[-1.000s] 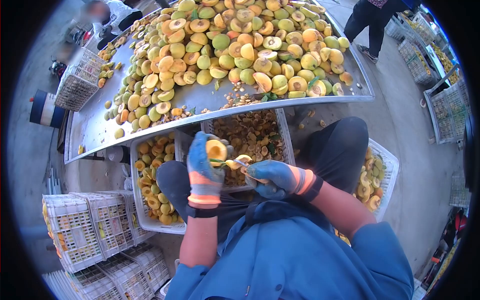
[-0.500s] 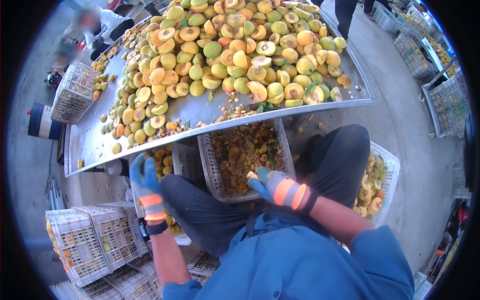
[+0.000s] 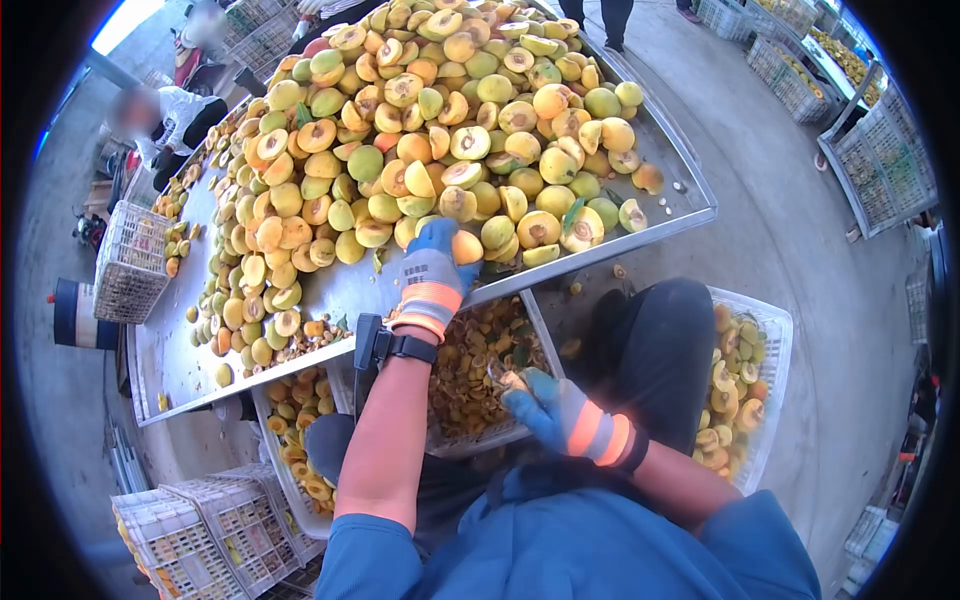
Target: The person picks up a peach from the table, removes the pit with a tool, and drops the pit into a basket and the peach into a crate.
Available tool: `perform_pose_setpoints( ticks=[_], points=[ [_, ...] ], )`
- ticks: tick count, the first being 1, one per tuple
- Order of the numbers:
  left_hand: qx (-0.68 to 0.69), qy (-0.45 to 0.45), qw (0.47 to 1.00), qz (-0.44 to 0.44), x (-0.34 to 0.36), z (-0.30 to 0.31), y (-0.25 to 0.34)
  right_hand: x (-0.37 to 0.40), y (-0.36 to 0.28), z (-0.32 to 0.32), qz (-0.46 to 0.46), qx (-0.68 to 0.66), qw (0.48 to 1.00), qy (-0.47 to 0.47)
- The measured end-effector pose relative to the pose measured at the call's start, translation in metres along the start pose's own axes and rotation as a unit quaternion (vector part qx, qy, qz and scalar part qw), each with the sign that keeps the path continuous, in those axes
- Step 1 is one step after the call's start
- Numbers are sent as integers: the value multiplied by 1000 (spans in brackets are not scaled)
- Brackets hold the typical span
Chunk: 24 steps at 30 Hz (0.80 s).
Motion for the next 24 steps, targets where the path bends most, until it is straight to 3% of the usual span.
perform_pose_setpoints(
  ticks=[1, 2, 3, 5, 9, 10, 13, 15, 17, 18, 20, 21, 24],
  points=[
    [44, 7, 997, 69, 5, 4, -7, -3, 1, 0, -28, -49, 998, 12],
    [87, 17, 987, 137, 11, 7, -12, -8, -4, 2, 44, -52, 997, 48],
    [131, 29, 970, 204, 17, 10, -17, -11, -4, 3, 19, -70, 996, 42],
    [431, 73, 870, 227, 31, 19, -25, -15, -15, 10, -35, -106, 993, 29],
    [706, 53, 657, 258, 85, 43, -13, -31, -12, 3, -56, -102, 993, 16],
    [759, 53, 597, 254, 99, 48, -7, -36, -21, -2, 12, -91, 995, 33],
    [835, 59, 485, 254, 132, 49, -8, -44, -37, -15, 118, -32, 993, 1],
    [845, 48, 470, 252, 150, 54, -4, -47, -53, -22, 190, -8, 982, 7],
    [856, 35, 453, 248, 166, 62, 4, -47, -49, -32, 82, -91, 992, -24],
    [823, 58, 506, 253, 173, 67, 7, -45, -53, -35, 72, -73, 994, -37],
    [793, 72, 549, 256, 188, 70, 6, -41, -59, -38, 52, -36, 996, -62],
    [777, 78, 570, 257, 195, 72, 6, -40, -61, -39, 86, -5, 994, -66],
    [563, 103, 804, 160, 209, 91, 18, -33, -61, -46, 183, 91, 975, -89]
  ],
)
Point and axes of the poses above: each hand's wrist, its own x-axis away from the middle knuckle, its own z-axis out of the back of the hand, y = z × x, the point moved 5 cm from there along -x, towards the middle knuckle, and after that the axes turned 6 degrees about z, right-handed, at the moved point
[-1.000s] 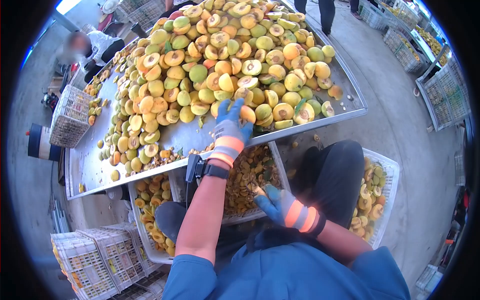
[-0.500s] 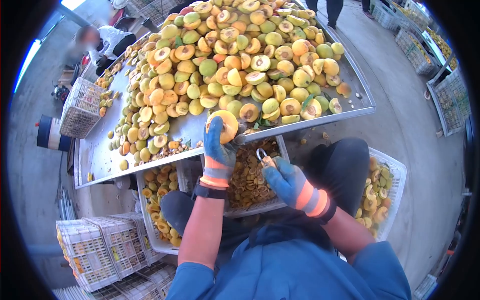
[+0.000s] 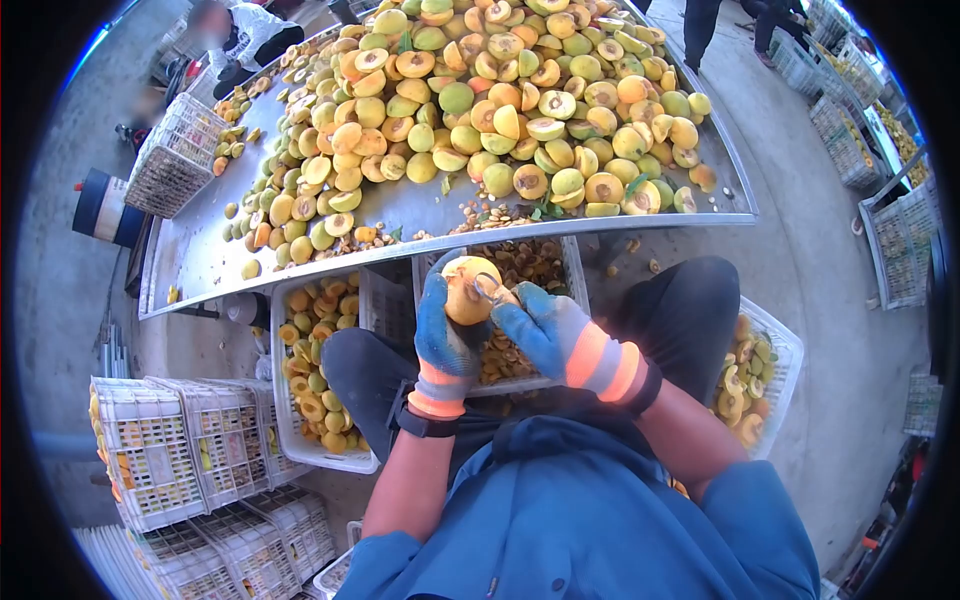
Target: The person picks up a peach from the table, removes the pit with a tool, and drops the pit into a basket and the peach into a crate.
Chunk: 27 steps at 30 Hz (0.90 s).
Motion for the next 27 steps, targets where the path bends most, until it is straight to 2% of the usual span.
perform_pose_setpoints(
  ticks=[2, 5, 8, 11, 14, 17, 18, 20, 23, 24, 25, 26, 27],
  points=[
    [-45, -14, 998, -28, 2, 1, -3, 5, -4, -5, 54, 64, 996, -29],
    [-243, 7, 962, -127, 8, 4, 0, 14, 1, -13, 96, 119, 987, -40],
    [-77, 19, 997, -7, 9, 8, -15, 17, 5, -20, 53, 99, 991, -71],
    [-14, 49, 998, 35, 7, 10, -31, 10, -5, -16, -41, 21, 995, -93],
    [43, 43, 994, 88, 5, 12, -38, 17, 12, -20, -86, -1, 990, -114],
    [32, 24, 995, 90, 9, 12, -22, 24, 24, -31, -89, -71, 986, -123],
    [132, 83, 976, 152, 8, 11, -24, 29, 29, -35, -154, -136, 971, -120],
    [155, 170, 968, 96, 17, 12, -29, 32, 27, -40, -277, -265, 917, -115],
    [-24, 180, 983, -32, 30, 12, -45, 41, 30, -47, -377, -387, 835, -101],
    [-103, 156, 981, -59, 33, 11, -49, 44, 32, -50, -369, -391, 837, -104],
    [62, 150, 986, 46, 33, 8, -57, 47, 32, -55, -362, -395, 838, -108],
    [233, 176, 946, 142, 36, 4, -66, 50, 32, -59, -354, -399, 838, -114],
    [231, 191, 943, 143, 36, 0, -62, 53, 32, -61, -366, -403, 830, -121]
  ],
)
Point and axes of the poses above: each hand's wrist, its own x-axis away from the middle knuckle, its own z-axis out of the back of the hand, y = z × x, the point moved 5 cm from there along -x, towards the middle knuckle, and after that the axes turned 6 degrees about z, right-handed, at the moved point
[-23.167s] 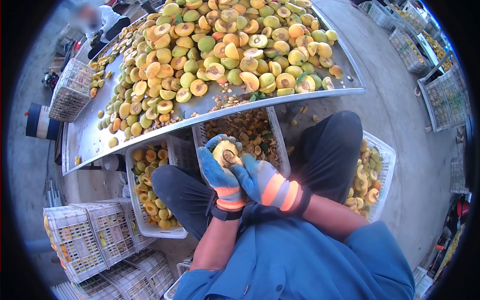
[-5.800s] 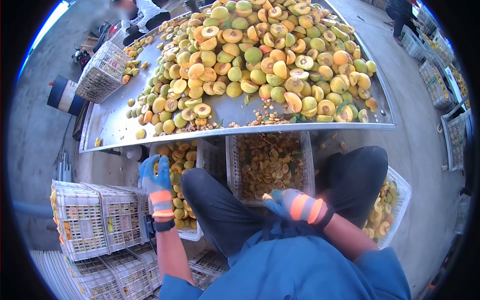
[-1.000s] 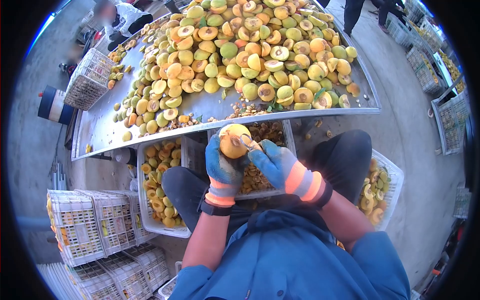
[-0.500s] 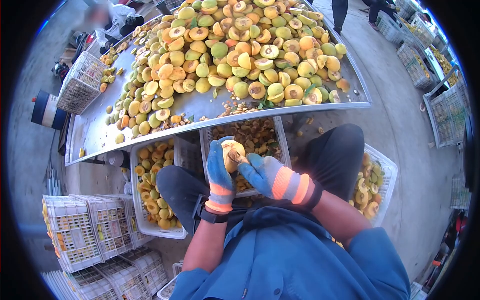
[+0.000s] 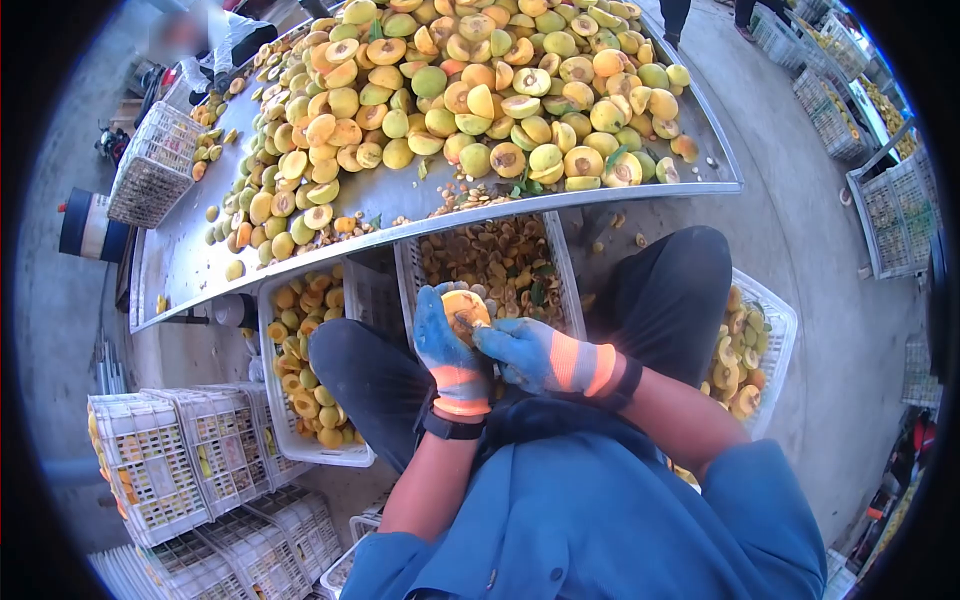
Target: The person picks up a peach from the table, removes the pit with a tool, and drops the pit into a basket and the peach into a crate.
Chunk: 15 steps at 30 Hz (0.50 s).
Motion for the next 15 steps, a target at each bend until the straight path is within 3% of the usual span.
perform_pose_setpoints(
  ticks=[3, 8, 14, 15],
  points=[
    [11, 41, 999, 10, -1, -6, -2, 9, -17, -2, -39, -6, 999, -7],
    [-4, -37, 999, -23, -3, -4, -8, 10, -13, 3, -97, -60, 993, -45],
    [-42, -67, 996, -29, -9, 7, -25, 5, -5, 10, -77, 29, 997, 3],
    [-57, -68, 996, -33, -12, 6, -27, 7, -3, 11, -101, -46, 993, -29]
  ],
)
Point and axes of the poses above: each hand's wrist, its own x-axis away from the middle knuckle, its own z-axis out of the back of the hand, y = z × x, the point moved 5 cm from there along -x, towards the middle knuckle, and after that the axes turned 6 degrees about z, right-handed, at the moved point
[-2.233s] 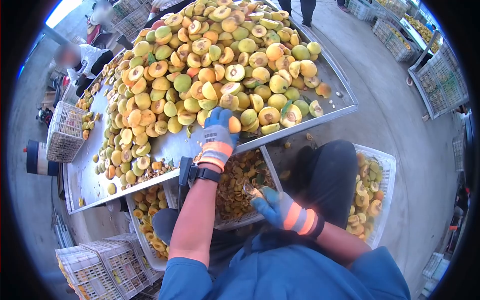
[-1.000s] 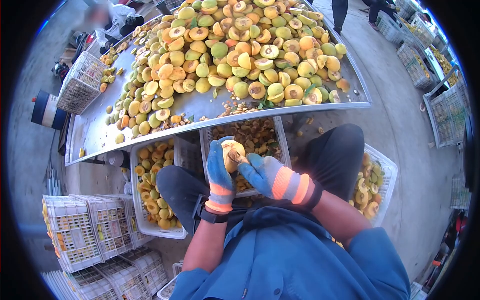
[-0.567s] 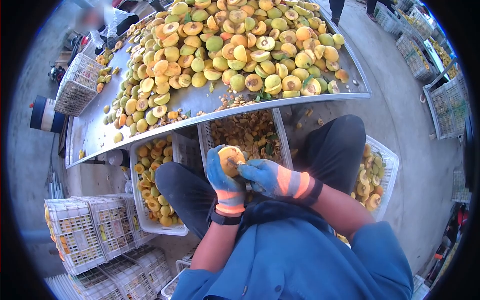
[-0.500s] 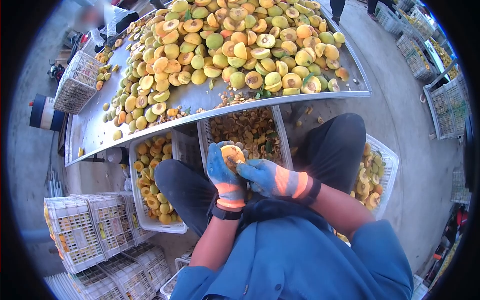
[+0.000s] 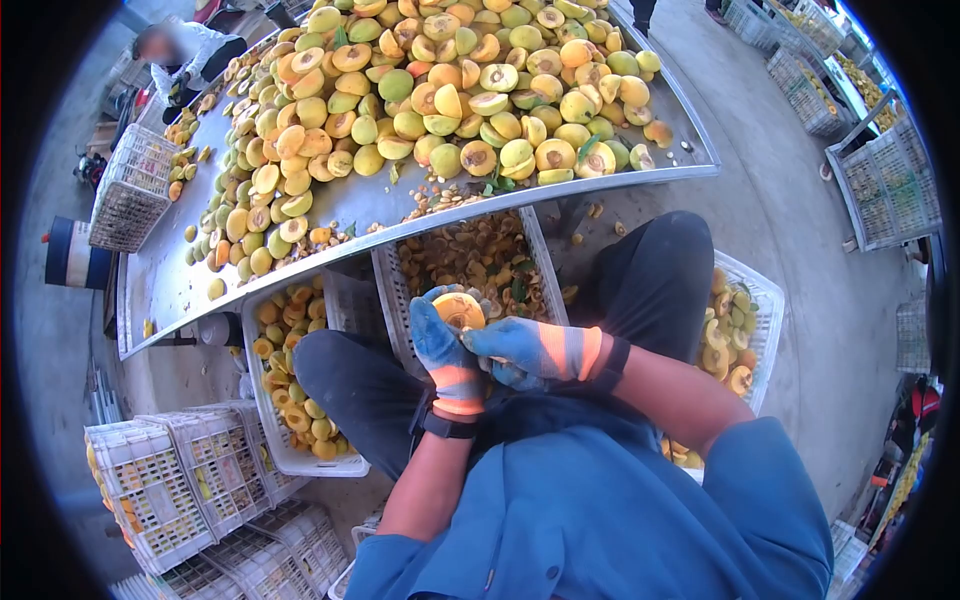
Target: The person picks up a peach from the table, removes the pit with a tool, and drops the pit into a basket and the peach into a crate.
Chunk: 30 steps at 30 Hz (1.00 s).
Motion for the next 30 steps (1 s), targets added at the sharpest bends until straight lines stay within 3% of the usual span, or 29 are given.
perform_pose_setpoints(
  ticks=[2, 5, 7, 8, 10, 11, 12, 13, 14, 15, 16, 17, 18, 19, 21, 23, 25, 27, 30],
  points=[
    [25, -19, 999, 25, 5, -10, 5, 7, 4, -2, -52, -147, 984, -81],
    [56, -50, 994, 76, 3, -23, 12, 2, 7, -7, -34, -293, 942, -160],
    [42, -72, 990, 117, 2, -31, 20, 6, 3, -7, -22, -318, 925, -208],
    [128, -66, 976, 166, 6, -36, 30, 8, -1, -9, -12, -309, 924, -226],
    [-60, -62, 996, 28, -12, -6, 40, 7, -3, -8, -13, -276, 932, -235],
    [-228, -51, 968, -92, -11, 3, 66, 3, -4, -4, -24, -252, 941, -226],
    [-384, 1, 900, -209, -9, 12, 92, -1, -5, -2, -33, -227, 949, -216],
    [-577, 57, 732, -357, 1, 9, 130, -9, -7, 7, 65, 17, 992, -111],
    [-554, 105, 717, -411, -1, 35, 149, -10, -9, 10, 162, 256, 953, 6],
    [-527, 150, 698, -462, -1, 67, 166, -4, -16, 10, 246, 471, 838, 127],
    [-325, 195, 854, -356, -14, 122, 188, -7, -12, 14, 174, 517, 828, 130],
    [-100, 222, 944, -221, -28, 166, 198, -9, -8, 19, 100, 559, 812, 134],
    [-308, 261, 874, -271, -29, 172, 221, -7, -8, 19, 99, 544, 820, 150],
    [-498, 292, 756, -308, -30, 172, 238, -6, -7, 18, 97, 531, 826, 163],
    [-604, 254, 678, -333, -37, 155, 239, -15, 13, 21, 88, 541, 821, 156],
    [-454, 135, 812, -342, -62, 106, 212, -19, 16, 23, 106, 528, 825, 171],
    [-376, 31, 886, -269, -95, 48, 176, -19, 13, 27, 78, 526, 831, 166],
    [-517, -40, 812, -268, -132, -19, 145, -27, 26, 40, 36, 541, 828, 145],
    [-589, -79, 728, -342, -181, -88, 89, -9, 10, 42, 117, 470, 861, 154]
  ],
)
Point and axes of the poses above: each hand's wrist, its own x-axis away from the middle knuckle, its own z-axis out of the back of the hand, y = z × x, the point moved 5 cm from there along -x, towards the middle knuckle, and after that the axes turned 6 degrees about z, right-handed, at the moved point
